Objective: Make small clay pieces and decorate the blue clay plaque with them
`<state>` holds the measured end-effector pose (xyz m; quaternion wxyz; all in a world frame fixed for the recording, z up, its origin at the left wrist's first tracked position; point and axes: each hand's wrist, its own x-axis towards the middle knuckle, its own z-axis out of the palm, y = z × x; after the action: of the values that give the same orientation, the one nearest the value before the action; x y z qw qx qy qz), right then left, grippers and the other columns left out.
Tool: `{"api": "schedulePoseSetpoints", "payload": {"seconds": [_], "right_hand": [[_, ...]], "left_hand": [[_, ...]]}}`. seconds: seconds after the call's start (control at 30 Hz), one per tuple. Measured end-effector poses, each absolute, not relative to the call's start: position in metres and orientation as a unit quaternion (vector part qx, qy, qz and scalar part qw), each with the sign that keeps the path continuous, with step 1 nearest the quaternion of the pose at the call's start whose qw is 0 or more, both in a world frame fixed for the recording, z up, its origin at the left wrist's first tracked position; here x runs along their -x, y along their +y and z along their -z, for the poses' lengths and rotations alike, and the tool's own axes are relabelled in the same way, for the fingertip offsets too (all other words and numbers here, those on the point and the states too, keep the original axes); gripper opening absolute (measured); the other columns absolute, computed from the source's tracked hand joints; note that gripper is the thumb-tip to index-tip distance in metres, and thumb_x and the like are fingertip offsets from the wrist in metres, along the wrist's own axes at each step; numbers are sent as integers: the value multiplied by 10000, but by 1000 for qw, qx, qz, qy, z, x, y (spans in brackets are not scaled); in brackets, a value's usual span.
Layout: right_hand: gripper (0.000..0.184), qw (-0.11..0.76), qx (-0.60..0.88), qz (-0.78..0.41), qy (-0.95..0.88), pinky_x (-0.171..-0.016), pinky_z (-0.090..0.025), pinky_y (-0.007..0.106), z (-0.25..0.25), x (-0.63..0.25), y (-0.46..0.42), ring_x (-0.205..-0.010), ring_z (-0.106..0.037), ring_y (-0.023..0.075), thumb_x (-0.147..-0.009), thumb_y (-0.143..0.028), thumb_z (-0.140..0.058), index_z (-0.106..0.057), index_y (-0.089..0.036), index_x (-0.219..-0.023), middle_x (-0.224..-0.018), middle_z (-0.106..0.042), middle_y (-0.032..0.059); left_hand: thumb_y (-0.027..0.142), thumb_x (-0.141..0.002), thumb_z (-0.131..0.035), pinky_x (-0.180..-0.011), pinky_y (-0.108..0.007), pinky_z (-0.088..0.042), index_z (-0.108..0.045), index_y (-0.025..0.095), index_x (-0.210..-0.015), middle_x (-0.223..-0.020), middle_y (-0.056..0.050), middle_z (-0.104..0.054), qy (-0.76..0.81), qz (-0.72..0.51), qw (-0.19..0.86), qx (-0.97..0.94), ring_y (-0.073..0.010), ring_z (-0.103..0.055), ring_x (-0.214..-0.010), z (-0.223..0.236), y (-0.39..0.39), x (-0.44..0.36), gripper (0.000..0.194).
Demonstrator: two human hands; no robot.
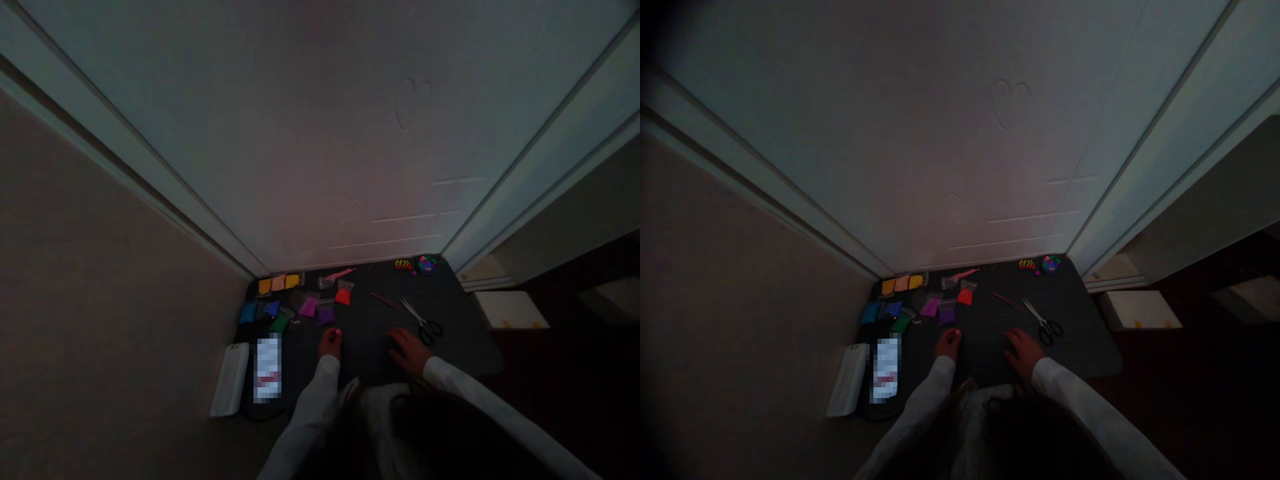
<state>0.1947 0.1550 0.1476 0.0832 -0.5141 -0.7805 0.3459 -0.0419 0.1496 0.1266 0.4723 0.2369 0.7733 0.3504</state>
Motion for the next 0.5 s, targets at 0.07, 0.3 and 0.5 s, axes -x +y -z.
{"api": "schedulePoseSetpoints", "payload": {"seconds": [0.07, 0.3, 0.5], "right_hand": [[553, 47, 505, -319, -800, -969, -282, 398, -140, -194, 156, -1182, -353, 253, -689, -300, -518, -413, -187, -1220, -1313, -363, 113], [619, -37, 497, -241, -833, -991, -115, 496, -111, -198, 159, -1256, -214, 276, -680, -238, -502, -326, -224, -1274, -1383, -236, 109], [553, -58, 490, -196, -847, -987, -103, 497, -102, -203, 159, -1267, -191, 259, -753, -340, -427, -289, -276, -1285, -1396, -212, 81]], "left_hand": [[289, -807, -453, -760, -374, -452, -499, 160, -1039, -1066, -73, -521, 776, -350, 466, -241, -168, -528, -900, -128, 148, 40, 269], [291, -804, -458, -753, -374, -454, -499, 153, -1037, -1055, -72, -526, 777, -350, 454, -260, -168, -531, -891, -126, 146, 44, 274], [289, -801, -462, -749, -376, -456, -497, 147, -1038, -1051, -71, -527, 772, -338, 472, -260, -170, -532, -891, -119, 145, 47, 278]]}}
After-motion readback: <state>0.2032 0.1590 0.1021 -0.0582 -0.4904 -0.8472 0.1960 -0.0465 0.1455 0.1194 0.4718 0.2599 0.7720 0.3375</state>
